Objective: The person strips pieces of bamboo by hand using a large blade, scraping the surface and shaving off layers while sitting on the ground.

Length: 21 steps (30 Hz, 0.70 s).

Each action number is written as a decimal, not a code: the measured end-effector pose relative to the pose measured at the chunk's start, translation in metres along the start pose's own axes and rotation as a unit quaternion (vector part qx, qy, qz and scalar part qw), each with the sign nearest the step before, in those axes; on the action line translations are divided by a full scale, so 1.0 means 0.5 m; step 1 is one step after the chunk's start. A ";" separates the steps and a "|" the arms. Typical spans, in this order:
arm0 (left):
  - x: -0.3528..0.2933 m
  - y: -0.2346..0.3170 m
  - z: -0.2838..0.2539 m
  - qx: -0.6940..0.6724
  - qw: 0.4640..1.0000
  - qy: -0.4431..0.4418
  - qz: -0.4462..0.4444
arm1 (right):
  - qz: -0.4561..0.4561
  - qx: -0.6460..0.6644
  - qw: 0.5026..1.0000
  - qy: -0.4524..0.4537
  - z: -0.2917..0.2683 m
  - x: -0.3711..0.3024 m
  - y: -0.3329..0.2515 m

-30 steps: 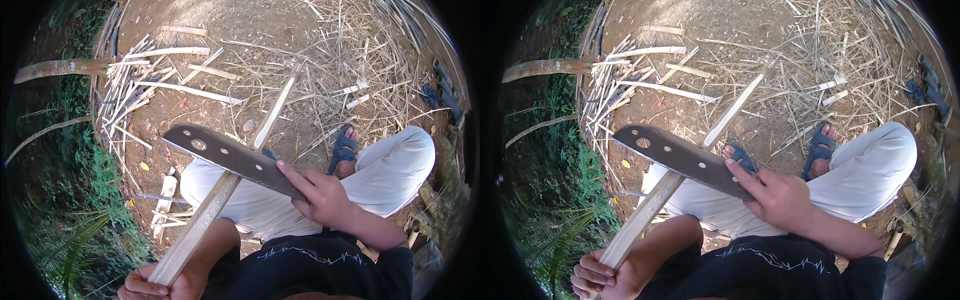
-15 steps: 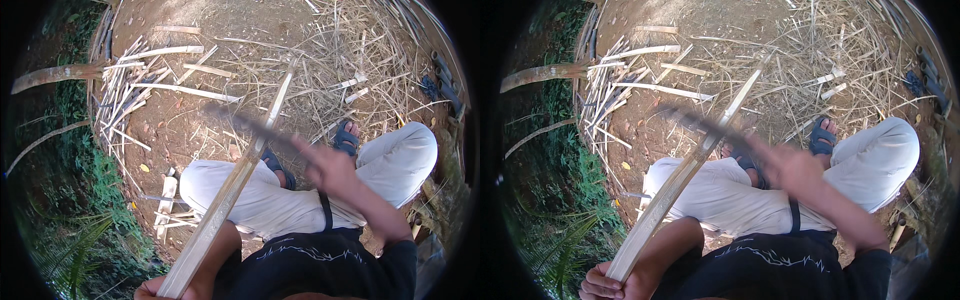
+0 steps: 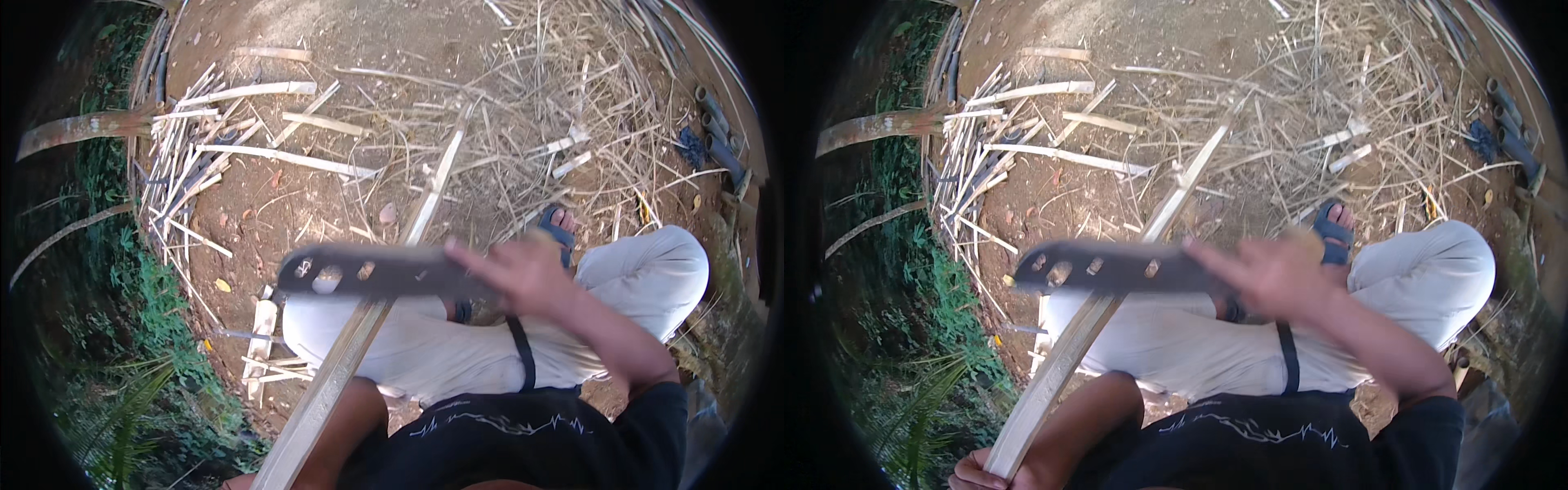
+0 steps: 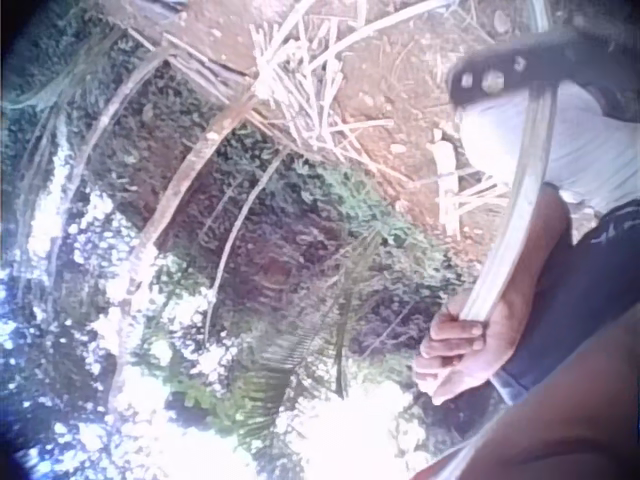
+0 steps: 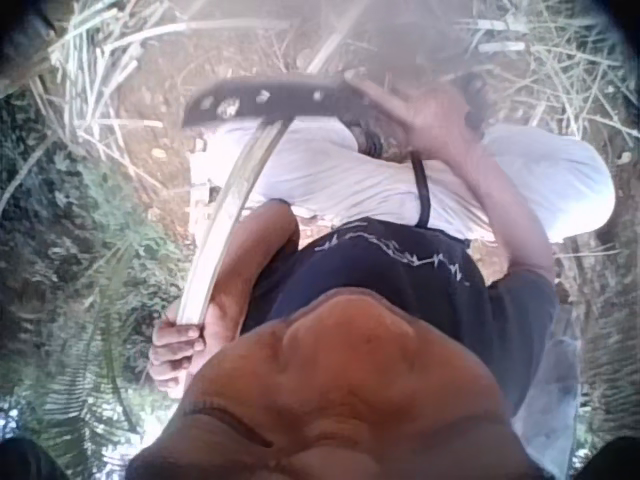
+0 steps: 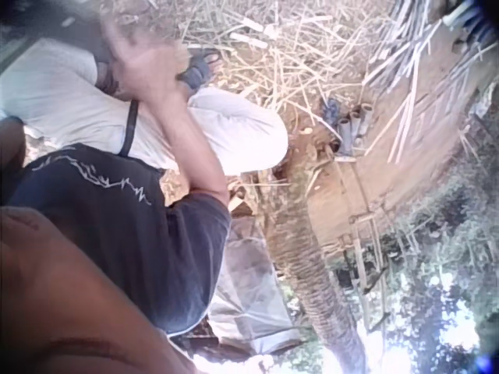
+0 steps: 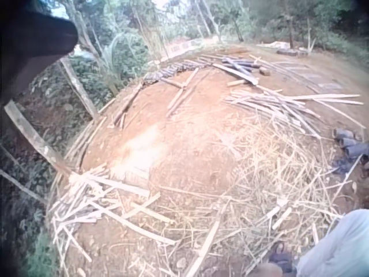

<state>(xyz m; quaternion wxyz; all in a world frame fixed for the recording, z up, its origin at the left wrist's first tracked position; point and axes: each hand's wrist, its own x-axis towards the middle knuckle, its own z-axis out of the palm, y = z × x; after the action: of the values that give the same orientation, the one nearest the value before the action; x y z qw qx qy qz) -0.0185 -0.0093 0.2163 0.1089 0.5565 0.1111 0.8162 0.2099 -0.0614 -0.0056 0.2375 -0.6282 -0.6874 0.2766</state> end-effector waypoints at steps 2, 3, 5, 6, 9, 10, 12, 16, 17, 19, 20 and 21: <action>0.003 -0.008 -0.009 -0.023 1.000 -0.017 -0.006 | 0.087 0.056 0.993 0.050 0.051 0.031 0.120; 0.003 -0.013 -0.016 -0.034 0.999 -0.016 -0.004 | 0.037 0.069 0.992 0.095 0.076 0.043 0.172; 0.002 -0.023 -0.030 0.009 0.999 -0.042 -0.008 | 0.064 0.018 0.996 0.056 0.052 0.053 0.127; 0.007 -0.037 -0.040 0.027 0.997 -0.062 -0.029 | 0.098 -0.003 0.995 0.032 0.046 0.034 0.080; 0.004 -0.025 -0.025 -0.043 0.998 -0.036 0.024 | -0.001 -0.051 0.999 -0.010 0.040 0.047 0.068; 0.008 -0.030 -0.025 -0.040 0.999 -0.030 0.021 | -0.019 -0.057 0.998 -0.015 0.051 0.059 0.095; 0.010 -0.034 -0.032 0.031 0.999 -0.032 0.004 | 0.118 0.023 0.993 -0.024 0.069 0.076 0.171; 0.018 -0.034 -0.044 0.048 0.998 -0.031 -0.025 | 0.057 -0.041 0.997 0.021 0.039 0.060 0.095; 0.022 -0.029 -0.042 0.030 0.999 -0.029 -0.025 | 0.009 -0.053 0.998 -0.013 0.013 0.060 0.061; 0.015 -0.029 -0.043 0.004 1.000 -0.022 -0.017 | -0.065 -0.108 0.992 -0.007 0.025 0.074 0.102; 0.017 -0.024 -0.041 -0.008 0.999 -0.026 -0.023 | 0.007 -0.062 0.998 0.009 0.057 0.084 0.180; 0.020 -0.024 -0.047 -0.020 0.999 -0.021 -0.031 | 0.080 -0.022 0.996 0.020 0.082 0.100 0.261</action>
<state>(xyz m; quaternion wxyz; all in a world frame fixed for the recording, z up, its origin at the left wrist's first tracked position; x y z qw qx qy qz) -0.0433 0.0037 0.2129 0.1476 0.5673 0.1091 0.8028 0.2730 -0.0076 -0.1256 0.2140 -0.6915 -0.6363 0.2669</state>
